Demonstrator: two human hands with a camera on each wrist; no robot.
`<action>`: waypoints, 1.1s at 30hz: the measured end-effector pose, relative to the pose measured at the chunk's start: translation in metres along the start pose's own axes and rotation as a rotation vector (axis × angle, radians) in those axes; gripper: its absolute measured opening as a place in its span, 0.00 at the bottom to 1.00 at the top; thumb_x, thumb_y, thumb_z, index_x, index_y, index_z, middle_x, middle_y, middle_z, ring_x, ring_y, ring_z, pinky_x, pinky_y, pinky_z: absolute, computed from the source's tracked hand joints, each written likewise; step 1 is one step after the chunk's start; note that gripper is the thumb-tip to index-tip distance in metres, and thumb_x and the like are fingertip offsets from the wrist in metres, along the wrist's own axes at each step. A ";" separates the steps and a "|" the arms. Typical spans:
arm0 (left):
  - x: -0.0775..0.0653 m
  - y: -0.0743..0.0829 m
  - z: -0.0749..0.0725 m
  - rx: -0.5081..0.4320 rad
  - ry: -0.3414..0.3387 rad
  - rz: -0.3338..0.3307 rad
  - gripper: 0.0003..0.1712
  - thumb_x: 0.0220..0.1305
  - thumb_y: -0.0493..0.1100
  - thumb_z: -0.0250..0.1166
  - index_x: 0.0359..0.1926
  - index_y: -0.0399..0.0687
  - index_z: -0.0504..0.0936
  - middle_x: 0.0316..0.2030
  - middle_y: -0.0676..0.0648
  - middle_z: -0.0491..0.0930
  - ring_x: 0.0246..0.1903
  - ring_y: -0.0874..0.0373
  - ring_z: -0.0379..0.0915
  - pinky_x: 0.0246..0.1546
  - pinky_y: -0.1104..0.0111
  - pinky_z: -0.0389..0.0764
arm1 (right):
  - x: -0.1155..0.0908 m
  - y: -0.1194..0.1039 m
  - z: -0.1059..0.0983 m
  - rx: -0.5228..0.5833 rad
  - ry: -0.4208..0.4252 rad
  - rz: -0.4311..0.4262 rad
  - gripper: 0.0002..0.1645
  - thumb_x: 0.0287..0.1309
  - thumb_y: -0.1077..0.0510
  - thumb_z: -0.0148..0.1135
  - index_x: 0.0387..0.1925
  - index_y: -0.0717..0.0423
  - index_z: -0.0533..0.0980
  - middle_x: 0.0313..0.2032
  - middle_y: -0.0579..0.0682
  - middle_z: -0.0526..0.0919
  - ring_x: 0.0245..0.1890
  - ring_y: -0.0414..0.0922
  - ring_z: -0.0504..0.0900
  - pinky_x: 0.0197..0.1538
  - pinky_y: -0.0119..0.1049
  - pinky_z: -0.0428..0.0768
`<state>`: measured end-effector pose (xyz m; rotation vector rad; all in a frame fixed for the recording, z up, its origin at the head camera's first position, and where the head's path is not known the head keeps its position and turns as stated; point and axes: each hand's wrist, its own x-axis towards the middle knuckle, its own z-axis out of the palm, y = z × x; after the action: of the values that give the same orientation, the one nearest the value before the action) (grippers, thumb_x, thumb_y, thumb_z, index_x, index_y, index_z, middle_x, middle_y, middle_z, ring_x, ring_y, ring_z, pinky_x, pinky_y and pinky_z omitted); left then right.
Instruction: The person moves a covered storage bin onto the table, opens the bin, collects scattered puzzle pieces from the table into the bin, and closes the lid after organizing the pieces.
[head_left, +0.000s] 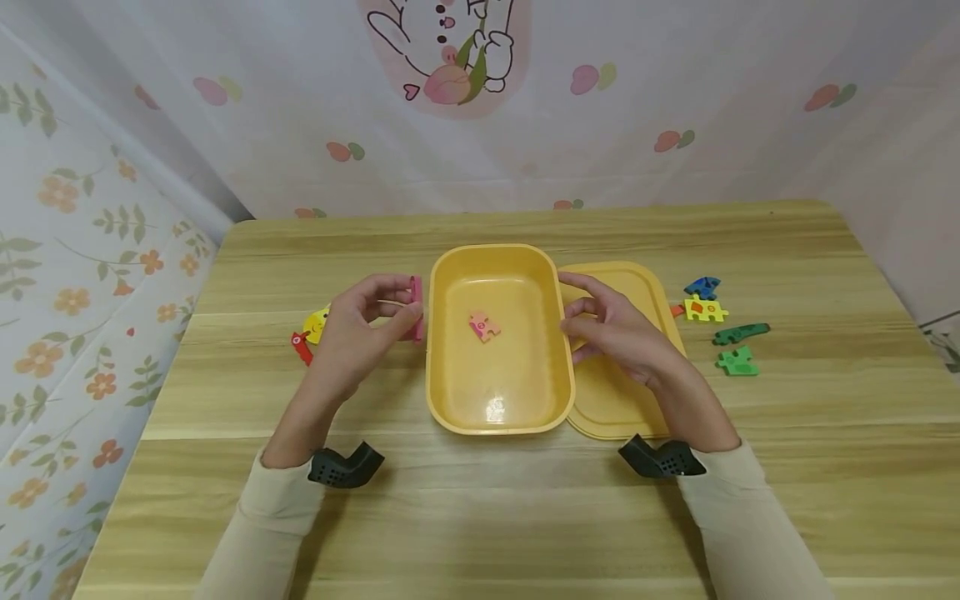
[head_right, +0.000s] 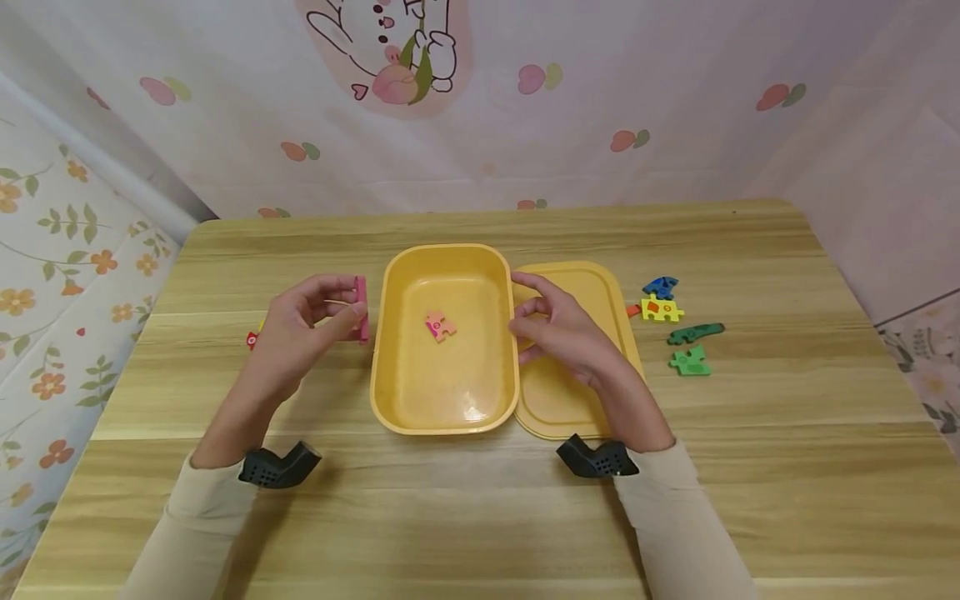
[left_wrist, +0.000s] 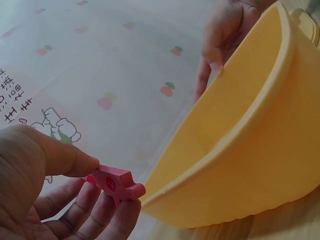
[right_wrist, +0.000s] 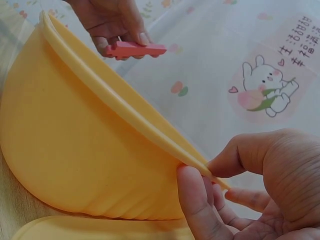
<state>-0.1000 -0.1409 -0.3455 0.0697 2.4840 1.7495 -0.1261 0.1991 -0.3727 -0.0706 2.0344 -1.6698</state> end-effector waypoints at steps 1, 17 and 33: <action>0.000 0.000 0.001 -0.009 -0.004 -0.001 0.22 0.72 0.40 0.69 0.63 0.41 0.80 0.54 0.39 0.81 0.48 0.54 0.83 0.42 0.75 0.89 | 0.000 0.001 0.000 0.002 0.000 -0.001 0.45 0.72 0.64 0.59 0.83 0.44 0.54 0.48 0.55 0.72 0.36 0.43 0.82 0.37 0.39 0.92; 0.002 0.003 0.019 -0.020 -0.044 0.014 0.21 0.71 0.41 0.69 0.62 0.46 0.81 0.53 0.43 0.82 0.49 0.49 0.82 0.40 0.71 0.90 | 0.000 0.001 0.000 -0.001 0.002 -0.008 0.45 0.72 0.64 0.59 0.83 0.44 0.54 0.47 0.55 0.72 0.35 0.43 0.83 0.36 0.40 0.92; -0.004 0.003 0.033 0.036 -0.068 0.167 0.18 0.70 0.40 0.71 0.60 0.47 0.83 0.49 0.44 0.84 0.47 0.52 0.83 0.40 0.69 0.90 | 0.000 0.001 0.001 -0.002 0.003 -0.006 0.45 0.71 0.64 0.59 0.83 0.44 0.54 0.48 0.56 0.72 0.35 0.44 0.83 0.37 0.40 0.92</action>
<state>-0.0927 -0.1098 -0.3534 0.3425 2.5258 1.7301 -0.1256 0.1988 -0.3735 -0.0750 2.0404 -1.6723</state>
